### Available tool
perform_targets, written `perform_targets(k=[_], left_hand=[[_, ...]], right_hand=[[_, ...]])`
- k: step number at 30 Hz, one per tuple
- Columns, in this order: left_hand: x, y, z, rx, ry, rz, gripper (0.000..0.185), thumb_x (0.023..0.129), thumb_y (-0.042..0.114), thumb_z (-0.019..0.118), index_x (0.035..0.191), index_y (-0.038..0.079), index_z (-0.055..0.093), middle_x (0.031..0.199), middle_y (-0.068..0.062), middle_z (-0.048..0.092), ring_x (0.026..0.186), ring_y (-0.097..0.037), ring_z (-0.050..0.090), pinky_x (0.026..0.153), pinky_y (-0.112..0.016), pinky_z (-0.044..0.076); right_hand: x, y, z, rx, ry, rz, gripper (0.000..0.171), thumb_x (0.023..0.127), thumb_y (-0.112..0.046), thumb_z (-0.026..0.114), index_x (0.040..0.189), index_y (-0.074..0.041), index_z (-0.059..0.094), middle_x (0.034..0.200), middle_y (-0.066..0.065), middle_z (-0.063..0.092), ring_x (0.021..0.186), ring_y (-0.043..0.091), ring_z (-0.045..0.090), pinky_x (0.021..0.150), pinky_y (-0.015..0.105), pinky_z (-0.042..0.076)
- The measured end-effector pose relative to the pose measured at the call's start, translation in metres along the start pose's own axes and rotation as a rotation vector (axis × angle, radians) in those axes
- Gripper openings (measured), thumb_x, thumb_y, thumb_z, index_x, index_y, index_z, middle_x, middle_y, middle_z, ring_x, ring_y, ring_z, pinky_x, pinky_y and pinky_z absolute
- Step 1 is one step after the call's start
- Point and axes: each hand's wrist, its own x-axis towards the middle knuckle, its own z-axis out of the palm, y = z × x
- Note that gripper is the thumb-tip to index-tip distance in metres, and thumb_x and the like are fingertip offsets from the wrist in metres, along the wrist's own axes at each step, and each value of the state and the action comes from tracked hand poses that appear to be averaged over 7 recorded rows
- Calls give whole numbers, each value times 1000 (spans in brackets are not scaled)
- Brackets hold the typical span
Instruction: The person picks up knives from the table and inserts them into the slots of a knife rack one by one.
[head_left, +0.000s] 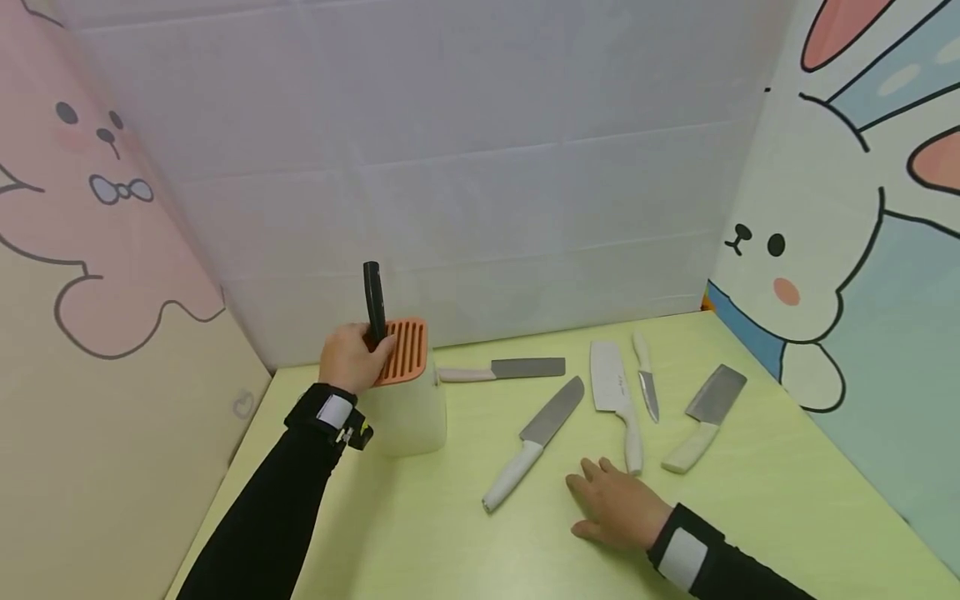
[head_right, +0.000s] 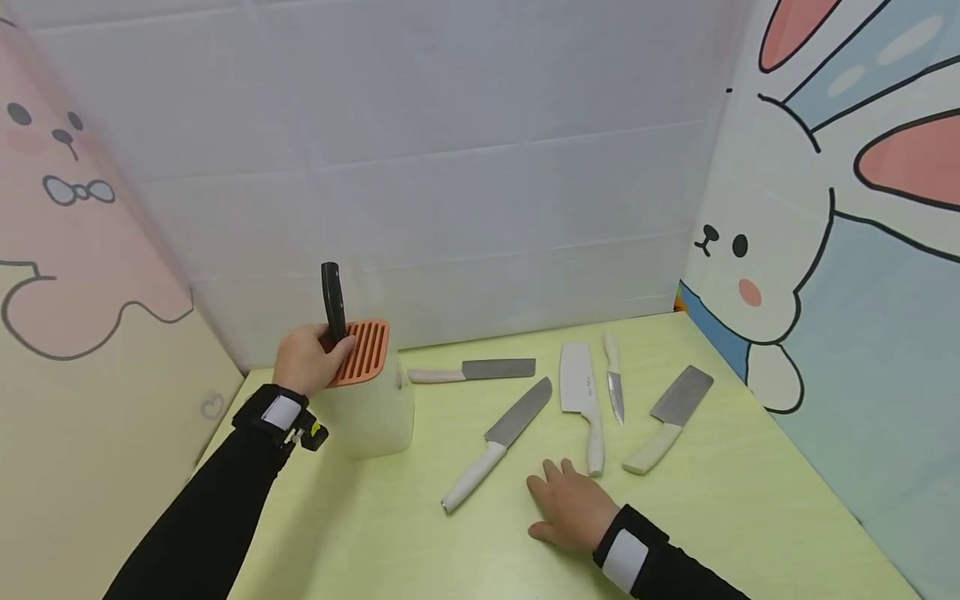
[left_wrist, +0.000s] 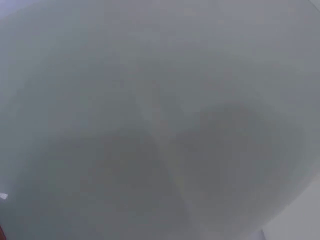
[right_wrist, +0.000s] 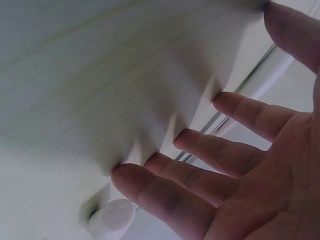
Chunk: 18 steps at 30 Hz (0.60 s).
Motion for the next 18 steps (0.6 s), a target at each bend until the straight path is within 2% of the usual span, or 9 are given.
perform_targets(k=[2, 5, 8, 11, 14, 18], left_hand=[[1, -4, -3, 37, -38, 4, 55, 89, 45, 64, 107, -7, 66, 106, -26, 62, 99, -40, 56, 80, -50, 50], [3, -14, -5, 69, -146, 2, 79, 87, 61, 57, 129, -6, 54, 134, -29, 47, 126, -45, 39, 102, -59, 36], [4, -26, -4, 22, -258, -6, 91, 85, 69, 52, 141, -2, 43, 146, -27, 34, 135, -44, 30, 107, -60, 29], [4, -33, -1, -35, -313, -8, 98, 85, 69, 51, 149, -1, 29, 154, -24, 22, 140, -43, 20, 110, -60, 23], [5, -35, 2, -47, -312, 1, 98, 87, 66, 53, 152, 1, 20, 157, -20, 16, 144, -42, 11, 113, -60, 15], [7, -34, 3, -65, -311, 36, 92, 87, 63, 55, 152, 5, 25, 159, -15, 16, 144, -40, 8, 113, -61, 13]], right_hand=[[0, 0, 1, -19, 10, -5, 64, 80, -45, 74, 123, -1, 57, 124, 30, 54, 108, 51, 53, 87, 56, 49], [0, -1, 1, -41, 28, -14, 63, 80, -45, 74, 122, -1, 57, 122, 30, 55, 107, 50, 54, 86, 55, 50], [1, -2, 1, -40, 32, -14, 63, 80, -44, 74, 122, 0, 57, 123, 31, 54, 107, 51, 54, 87, 57, 50], [2, -2, 2, -31, 22, -9, 64, 80, -44, 73, 123, 0, 57, 124, 32, 53, 109, 53, 52, 88, 58, 48], [1, -2, 1, -25, 15, -2, 64, 81, -44, 73, 123, 0, 57, 125, 33, 53, 109, 54, 52, 88, 59, 48], [0, -3, 0, -17, 19, 2, 62, 81, -42, 73, 123, 0, 57, 124, 33, 53, 108, 56, 52, 86, 60, 49]])
